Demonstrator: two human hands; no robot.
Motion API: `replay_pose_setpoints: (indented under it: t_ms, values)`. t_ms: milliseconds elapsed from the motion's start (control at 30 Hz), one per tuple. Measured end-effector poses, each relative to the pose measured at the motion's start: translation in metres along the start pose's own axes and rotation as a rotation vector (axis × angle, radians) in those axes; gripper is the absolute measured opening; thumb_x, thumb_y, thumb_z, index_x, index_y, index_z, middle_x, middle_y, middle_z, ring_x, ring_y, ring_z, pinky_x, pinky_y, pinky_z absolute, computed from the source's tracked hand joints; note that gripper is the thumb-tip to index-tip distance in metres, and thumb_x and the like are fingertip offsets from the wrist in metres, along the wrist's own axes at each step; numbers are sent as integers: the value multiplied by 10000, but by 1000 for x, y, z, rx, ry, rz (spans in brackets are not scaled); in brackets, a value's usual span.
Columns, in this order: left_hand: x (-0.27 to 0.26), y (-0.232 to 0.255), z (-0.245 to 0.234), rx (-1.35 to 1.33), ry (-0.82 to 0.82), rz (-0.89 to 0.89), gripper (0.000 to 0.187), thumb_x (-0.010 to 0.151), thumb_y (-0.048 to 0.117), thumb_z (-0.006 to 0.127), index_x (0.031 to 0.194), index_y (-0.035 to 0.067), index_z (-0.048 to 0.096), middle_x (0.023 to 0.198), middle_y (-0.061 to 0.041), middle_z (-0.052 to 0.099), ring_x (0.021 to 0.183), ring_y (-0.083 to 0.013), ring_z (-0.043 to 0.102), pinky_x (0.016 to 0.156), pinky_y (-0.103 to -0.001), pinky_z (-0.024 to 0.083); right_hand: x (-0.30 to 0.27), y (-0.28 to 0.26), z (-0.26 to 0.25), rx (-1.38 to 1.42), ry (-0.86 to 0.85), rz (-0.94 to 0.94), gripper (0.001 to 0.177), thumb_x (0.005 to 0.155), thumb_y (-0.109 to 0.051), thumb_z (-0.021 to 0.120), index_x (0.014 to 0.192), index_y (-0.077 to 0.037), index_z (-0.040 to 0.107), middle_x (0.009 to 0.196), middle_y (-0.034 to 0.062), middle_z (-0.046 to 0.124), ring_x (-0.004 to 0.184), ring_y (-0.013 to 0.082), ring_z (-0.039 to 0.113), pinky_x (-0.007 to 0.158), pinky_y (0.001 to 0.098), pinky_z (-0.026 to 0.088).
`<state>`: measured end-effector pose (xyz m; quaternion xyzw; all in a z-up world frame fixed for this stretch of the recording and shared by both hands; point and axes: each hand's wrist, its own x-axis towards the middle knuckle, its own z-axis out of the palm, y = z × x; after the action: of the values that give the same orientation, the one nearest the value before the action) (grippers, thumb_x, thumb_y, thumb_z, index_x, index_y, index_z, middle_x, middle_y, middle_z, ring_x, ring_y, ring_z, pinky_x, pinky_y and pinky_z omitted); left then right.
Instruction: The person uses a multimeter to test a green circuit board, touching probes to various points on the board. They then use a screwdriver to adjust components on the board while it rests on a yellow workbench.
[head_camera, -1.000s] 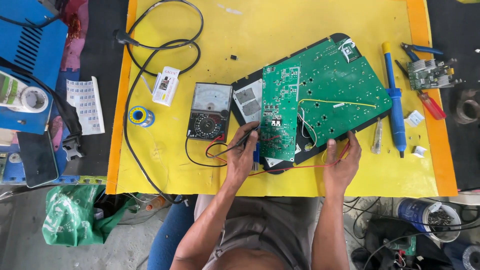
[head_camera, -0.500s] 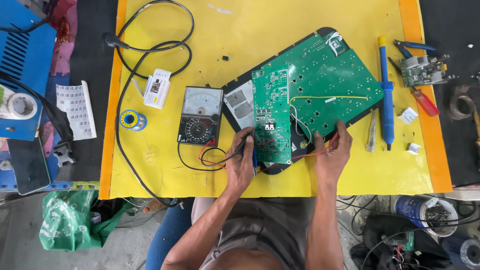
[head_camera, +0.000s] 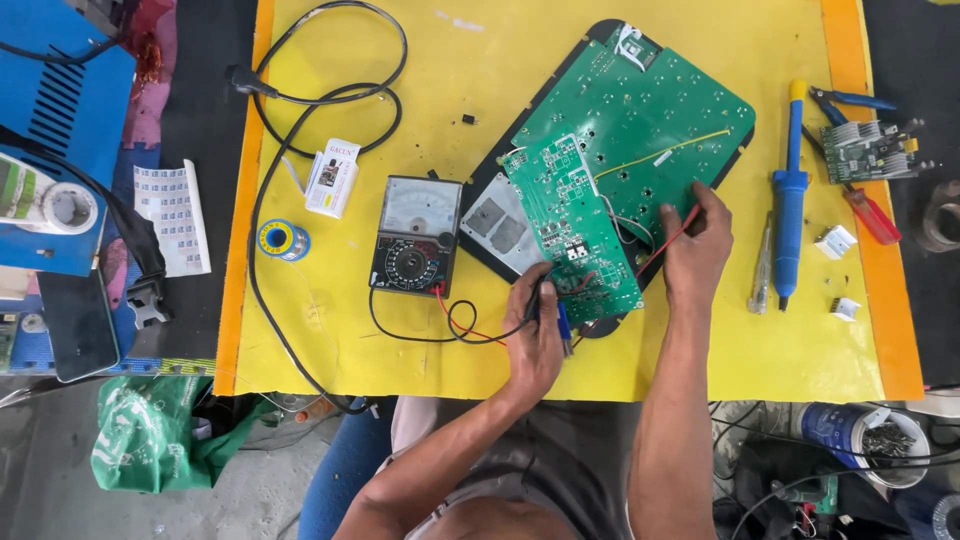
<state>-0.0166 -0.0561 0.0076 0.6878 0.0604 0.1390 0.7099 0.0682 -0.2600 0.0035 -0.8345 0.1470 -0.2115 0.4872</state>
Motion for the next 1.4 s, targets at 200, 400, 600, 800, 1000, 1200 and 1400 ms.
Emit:
replay_pose_setpoints:
  t_ms: [200,400,600,800,1000,1200,1400]
  values:
    - [-3,1,30,-32,22,4,296,1090,212,484,1284,61,648,1188,-200,680,1128,-394,677,1024,-477,504,40,-2,3,18,-120,-52,555,1022,-203,743,1443,79,516,1383,325,461,1358,533,453,1140,558,408]
    - [9,10,12,-187,-145,-231,350,1123,283,404,1335,84,598,1161,-216,697,1114,-309,684,1040,-483,506,15,-33,-12,-111,-185,-151,550,1145,-374,520,1446,86,509,1409,367,490,1351,557,458,1141,629,376]
    - [13,14,-6,-151,-258,-180,365,1100,330,474,1355,120,630,1205,-216,714,1182,-320,689,1061,-479,506,-51,-40,-10,87,78,-192,360,1191,-234,439,1308,73,586,1278,305,582,1282,474,565,1127,580,434]
    - [18,8,-5,-319,-240,-182,330,1103,265,500,1313,64,656,1145,-218,725,1135,-261,678,1060,-468,507,-82,17,0,320,170,-206,493,1122,-443,514,1210,22,650,1135,229,695,1015,270,699,953,402,555]
    - [22,0,-8,-411,-234,-200,321,1110,242,482,1284,58,680,1083,-195,744,1095,-257,707,1039,-452,521,-86,38,3,395,89,-155,319,985,-121,757,1239,27,635,1206,179,682,874,108,615,862,291,541]
    - [23,-11,-8,-449,-262,-185,296,1107,216,498,1272,64,692,1130,-169,741,1144,-264,698,1095,-452,478,-86,12,2,394,174,-219,244,1016,-114,729,1178,60,677,1089,183,679,988,160,619,946,379,535]
    - [24,4,-11,-419,-329,-179,298,1102,230,515,1287,80,694,1096,-190,737,1157,-251,677,1106,-451,473,-83,-10,0,251,223,-373,178,1054,-47,682,1149,103,698,1024,228,675,960,255,650,968,445,529]
